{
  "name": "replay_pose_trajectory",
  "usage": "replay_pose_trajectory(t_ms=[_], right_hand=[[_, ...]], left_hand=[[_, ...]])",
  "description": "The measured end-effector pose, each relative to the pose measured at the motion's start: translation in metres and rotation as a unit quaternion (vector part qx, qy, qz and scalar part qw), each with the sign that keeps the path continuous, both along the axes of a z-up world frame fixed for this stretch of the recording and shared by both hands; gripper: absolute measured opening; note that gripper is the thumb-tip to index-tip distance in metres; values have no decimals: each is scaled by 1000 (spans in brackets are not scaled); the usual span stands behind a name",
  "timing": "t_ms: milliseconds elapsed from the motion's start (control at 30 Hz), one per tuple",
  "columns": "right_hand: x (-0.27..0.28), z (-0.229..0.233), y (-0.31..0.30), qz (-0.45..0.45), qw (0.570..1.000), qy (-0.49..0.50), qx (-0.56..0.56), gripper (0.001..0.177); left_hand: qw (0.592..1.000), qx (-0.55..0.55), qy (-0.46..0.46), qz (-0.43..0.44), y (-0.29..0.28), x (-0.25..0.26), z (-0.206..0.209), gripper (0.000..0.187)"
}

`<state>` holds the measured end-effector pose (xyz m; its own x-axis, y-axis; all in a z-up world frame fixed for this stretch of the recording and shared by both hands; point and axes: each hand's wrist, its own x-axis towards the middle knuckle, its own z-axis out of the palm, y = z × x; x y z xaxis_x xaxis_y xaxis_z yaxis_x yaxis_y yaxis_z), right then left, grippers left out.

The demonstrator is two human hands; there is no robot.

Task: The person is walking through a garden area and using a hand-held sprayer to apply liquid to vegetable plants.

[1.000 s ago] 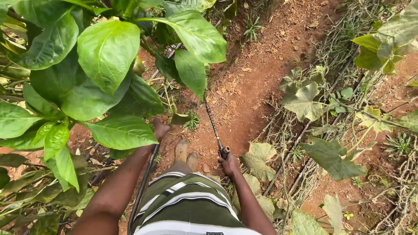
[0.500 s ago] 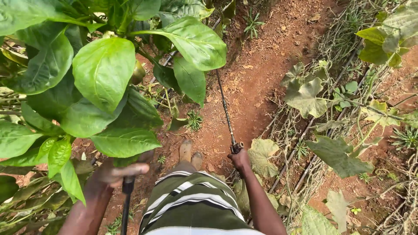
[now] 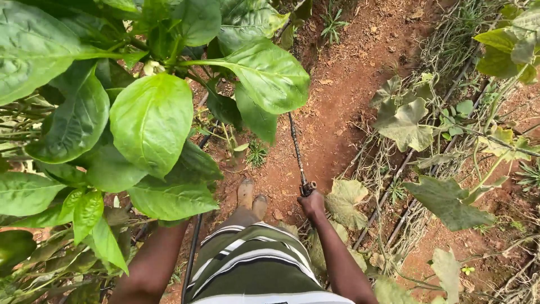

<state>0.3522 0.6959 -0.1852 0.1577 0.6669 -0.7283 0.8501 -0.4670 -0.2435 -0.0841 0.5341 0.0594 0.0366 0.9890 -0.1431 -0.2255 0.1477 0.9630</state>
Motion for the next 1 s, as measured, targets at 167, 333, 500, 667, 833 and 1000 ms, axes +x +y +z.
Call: replay_pose_trajectory(t_ms=[167, 333, 500, 667, 833, 1000], right_hand=[[-6, 2, 5, 24, 999, -9, -22, 65], [3, 0, 13, 9, 999, -16, -26, 62], [26, -22, 9, -1, 999, -14, -41, 73], [18, 24, 29, 0, 999, -8, -45, 63], [49, -5, 61, 16, 998, -3, -52, 70], [66, 11, 116, 40, 996, 14, -75, 68]], left_hand=[[999, -41, 35, 5, 39, -2, -10, 38], [993, -87, 70, 24, 63, -9, -29, 38], [985, -145, 88, 38, 62, 4, -76, 44], [947, -270, 144, 102, 112, 3, -156, 35], [912, -328, 194, 151, 143, 23, -201, 38], [880, -366, 269, 142, 204, 57, -185, 35]])
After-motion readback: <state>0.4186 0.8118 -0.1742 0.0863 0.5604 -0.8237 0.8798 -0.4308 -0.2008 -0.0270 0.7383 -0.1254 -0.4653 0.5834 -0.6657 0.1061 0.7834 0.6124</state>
